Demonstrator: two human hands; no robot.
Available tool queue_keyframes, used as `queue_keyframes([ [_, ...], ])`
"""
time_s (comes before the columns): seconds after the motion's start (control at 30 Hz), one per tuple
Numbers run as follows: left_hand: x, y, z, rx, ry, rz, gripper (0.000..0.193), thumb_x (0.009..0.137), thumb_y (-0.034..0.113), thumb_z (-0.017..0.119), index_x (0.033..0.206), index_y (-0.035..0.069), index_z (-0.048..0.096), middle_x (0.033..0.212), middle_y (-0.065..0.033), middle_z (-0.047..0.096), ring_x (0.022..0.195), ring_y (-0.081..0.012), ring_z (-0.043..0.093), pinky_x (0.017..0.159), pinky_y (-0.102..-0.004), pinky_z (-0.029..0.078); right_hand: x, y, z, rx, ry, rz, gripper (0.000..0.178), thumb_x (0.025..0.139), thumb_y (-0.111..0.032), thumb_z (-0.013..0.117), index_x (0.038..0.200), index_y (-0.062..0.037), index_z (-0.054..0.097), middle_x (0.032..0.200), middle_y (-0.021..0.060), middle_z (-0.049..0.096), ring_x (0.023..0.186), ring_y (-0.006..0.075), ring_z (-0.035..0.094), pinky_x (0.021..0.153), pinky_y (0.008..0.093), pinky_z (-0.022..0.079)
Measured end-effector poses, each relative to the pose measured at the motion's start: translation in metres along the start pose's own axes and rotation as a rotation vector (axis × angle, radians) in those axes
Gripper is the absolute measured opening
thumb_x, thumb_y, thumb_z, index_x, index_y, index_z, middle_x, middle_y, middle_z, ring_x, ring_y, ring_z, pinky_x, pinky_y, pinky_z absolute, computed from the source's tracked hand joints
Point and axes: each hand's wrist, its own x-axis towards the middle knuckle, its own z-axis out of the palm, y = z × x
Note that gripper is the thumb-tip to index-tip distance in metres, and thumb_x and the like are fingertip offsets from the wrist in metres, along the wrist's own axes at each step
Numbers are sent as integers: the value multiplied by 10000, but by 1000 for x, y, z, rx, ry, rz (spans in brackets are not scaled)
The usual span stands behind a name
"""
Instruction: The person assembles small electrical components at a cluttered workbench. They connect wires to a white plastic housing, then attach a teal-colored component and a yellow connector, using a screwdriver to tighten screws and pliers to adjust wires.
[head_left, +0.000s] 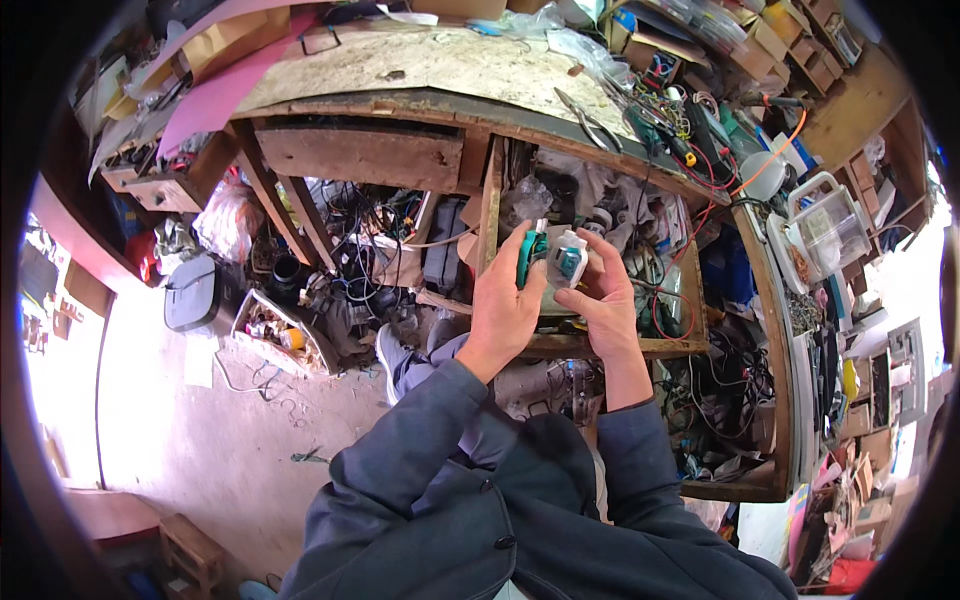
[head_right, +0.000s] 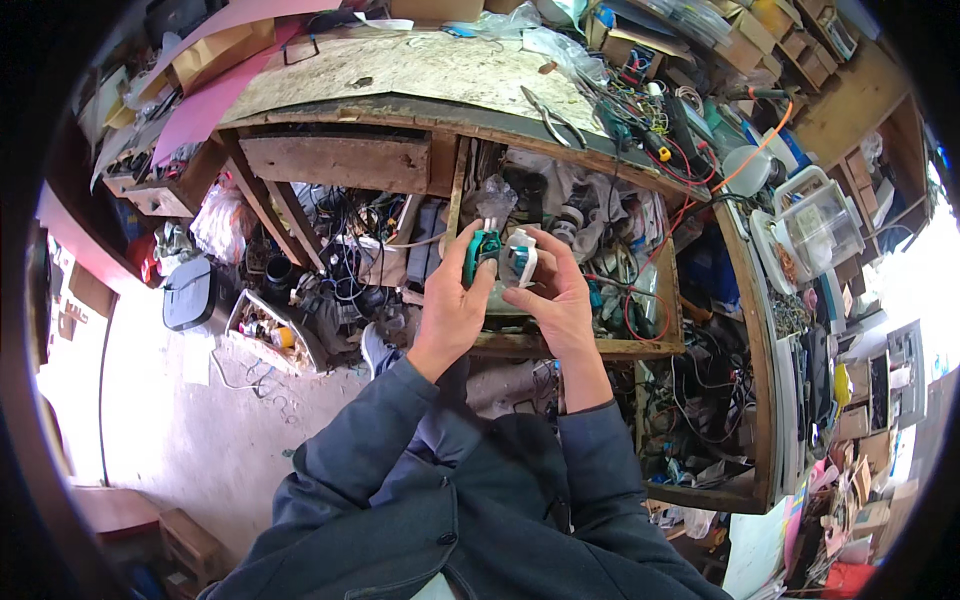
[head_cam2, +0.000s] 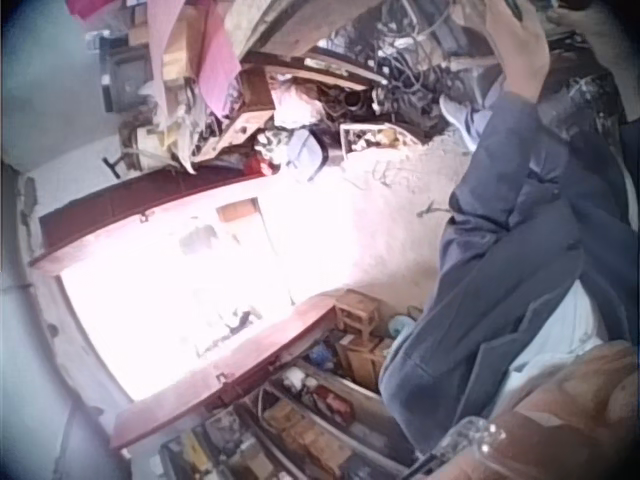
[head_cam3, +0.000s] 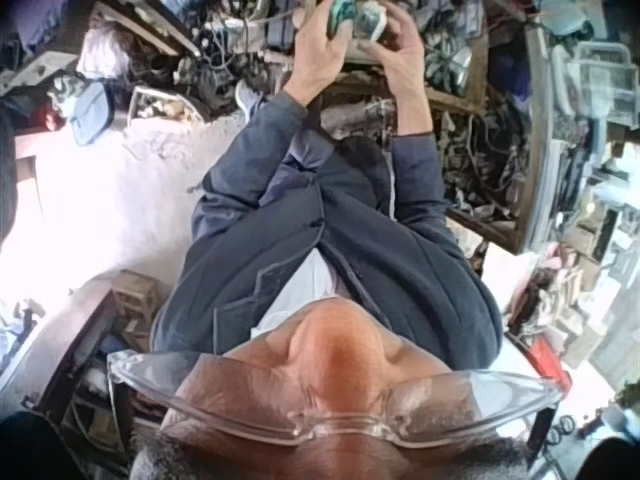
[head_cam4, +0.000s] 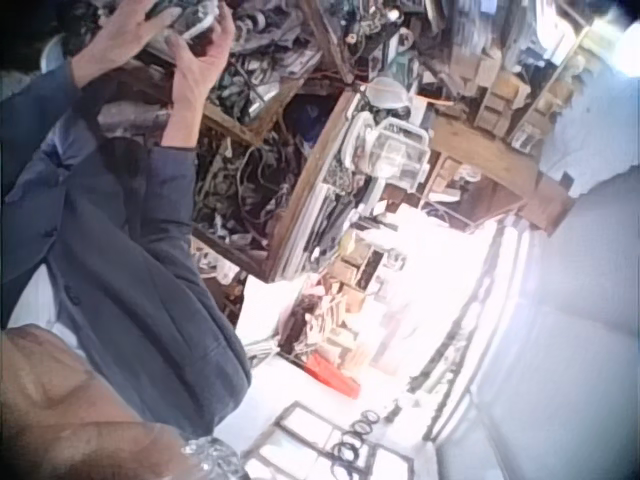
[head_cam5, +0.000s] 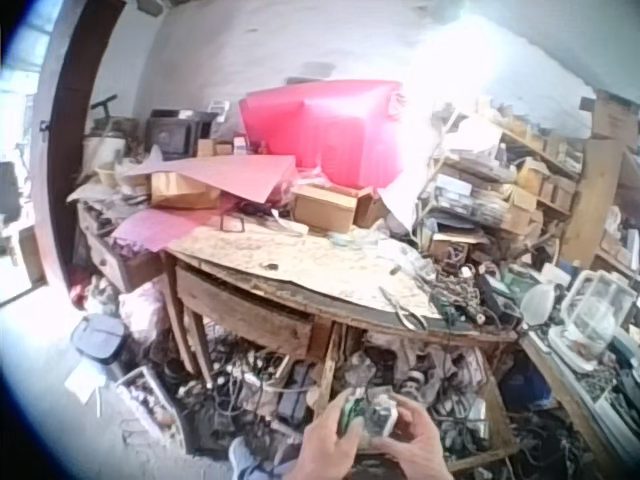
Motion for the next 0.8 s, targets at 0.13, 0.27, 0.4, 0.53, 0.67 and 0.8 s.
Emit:
queue_keyframes([
  [0.13, 0, 2, -2, -19, -27, -13, 503, 1029, 108, 600, 1505, -13, 494, 1300, -246, 678, 1189, -356, 681, 1026, -398, 507, 1, 0, 1, 21, -18, 14, 848, 774, 45, 853, 1531, -119, 507, 1347, 48, 666, 1185, 156, 646, 1005, 310, 544],
  [0.27, 0, 1, -7, -76, -106, -104, 508, 1051, 118, 569, 1533, -8, 468, 1323, -248, 659, 1211, -310, 662, 1062, -378, 481, 1, 0, 1, 38, -3, 42, 841, 779, 54, 836, 1533, -118, 504, 1368, 54, 655, 1199, 168, 642, 1017, 318, 543],
  [0.4, 3, -4, -7, -180, -113, -51, 496, 1074, 134, 559, 1540, -7, 466, 1357, -207, 647, 1198, -224, 636, 1079, -342, 466, 1, 0, 1, 22, -15, 25, 822, 796, 75, 807, 1535, -115, 502, 1370, 56, 649, 1211, 161, 634, 992, 315, 563],
  [0.53, 1, -9, -5, -248, -140, -66, 496, 1077, 157, 592, 1531, -9, 480, 1381, -159, 637, 1185, -172, 621, 1045, -320, 491, 0, 2, 2, -3, 8, -1, 816, 810, 119, 774, 1542, -115, 498, 1368, 60, 646, 1197, 152, 639, 964, 307, 590],
  [0.67, 0, -10, -4, -275, -146, -52, 508, 1063, 156, 632, 1521, -13, 491, 1377, -153, 628, 1176, -166, 625, 1007, -318, 520, -1, 4, 2, -23, 19, -16, 821, 814, 142, 769, 1549, -92, 487, 1436, 78, 623, 1262, 185, 628, 1040, 332, 560],
  [0.8, 0, -8, -4, -308, -159, -75, 521, 1045, 137, 659, 1511, -25, 493, 1377, -150, 620, 1191, -172, 628, 1006, -324, 532, -1, 9, 3, -17, 41, -43, 791, 824, 167, 749, 1531, -106, 520, 1367, 69, 636, 1152, 148, 655, 919, 295, 614],
])
